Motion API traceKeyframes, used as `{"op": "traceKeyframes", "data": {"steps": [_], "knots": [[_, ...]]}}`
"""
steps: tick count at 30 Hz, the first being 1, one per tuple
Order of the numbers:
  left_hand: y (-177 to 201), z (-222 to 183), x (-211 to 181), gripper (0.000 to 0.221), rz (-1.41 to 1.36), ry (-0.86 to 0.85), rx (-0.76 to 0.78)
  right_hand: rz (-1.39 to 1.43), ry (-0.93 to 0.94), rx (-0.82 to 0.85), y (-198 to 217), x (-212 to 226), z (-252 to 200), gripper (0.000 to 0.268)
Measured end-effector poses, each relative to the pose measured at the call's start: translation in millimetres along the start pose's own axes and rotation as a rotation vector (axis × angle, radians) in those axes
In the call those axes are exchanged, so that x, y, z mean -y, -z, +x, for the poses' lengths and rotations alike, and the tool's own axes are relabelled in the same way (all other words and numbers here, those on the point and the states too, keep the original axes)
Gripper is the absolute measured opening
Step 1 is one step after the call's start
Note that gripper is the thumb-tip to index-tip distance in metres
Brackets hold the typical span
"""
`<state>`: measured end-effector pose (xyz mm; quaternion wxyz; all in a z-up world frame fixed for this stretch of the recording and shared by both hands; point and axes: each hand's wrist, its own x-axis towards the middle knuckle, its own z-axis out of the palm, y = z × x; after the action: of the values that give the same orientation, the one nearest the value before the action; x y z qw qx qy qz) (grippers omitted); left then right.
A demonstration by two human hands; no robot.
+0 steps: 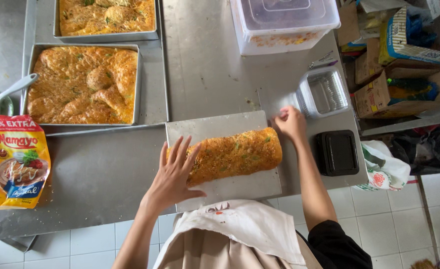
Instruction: The person rolls a flat piece of bread into a cylindrical shape by hand. They then use a serrated knife and a metal guide to slice the rolled loaf into several pieces on a metal surface.
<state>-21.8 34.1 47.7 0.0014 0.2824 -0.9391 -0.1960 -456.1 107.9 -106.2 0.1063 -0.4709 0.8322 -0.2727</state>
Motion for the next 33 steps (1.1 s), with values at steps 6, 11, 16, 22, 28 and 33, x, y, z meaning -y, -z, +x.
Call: {"op": "traceKeyframes", "data": {"steps": [6, 11, 16, 22, 28, 33], "knots": [[-12.7, -14.9, -2.1, 0.14, 0.199, 0.163, -0.019, -0.176, -0.267, 0.13, -24.7, 19.0, 11.3, 0.029], [-24.3, -19.9, 3.8, 0.136, 0.175, 0.146, -0.095, -0.132, -0.316, 0.196, -31.9, 5.0, 30.3, 0.034], [-32.9, -23.1, 6.9, 0.138, 0.167, 0.151, -0.128, -0.062, -0.305, 0.274, -43.7, -11.5, 41.4, 0.027], [-37.5, -25.4, 9.2, 0.138, 0.177, 0.152, -0.161, 0.034, -0.302, 0.186, -35.4, -6.5, 35.0, 0.032], [-27.9, -22.6, 6.3, 0.134, 0.145, 0.144, -0.15, 0.147, -0.248, 0.133, -20.8, 5.3, 13.5, 0.031], [-21.2, -18.6, 1.1, 0.134, 0.093, 0.202, -0.079, -0.099, 0.034, -0.106, -16.8, -6.1, -7.5, 0.034]]}}
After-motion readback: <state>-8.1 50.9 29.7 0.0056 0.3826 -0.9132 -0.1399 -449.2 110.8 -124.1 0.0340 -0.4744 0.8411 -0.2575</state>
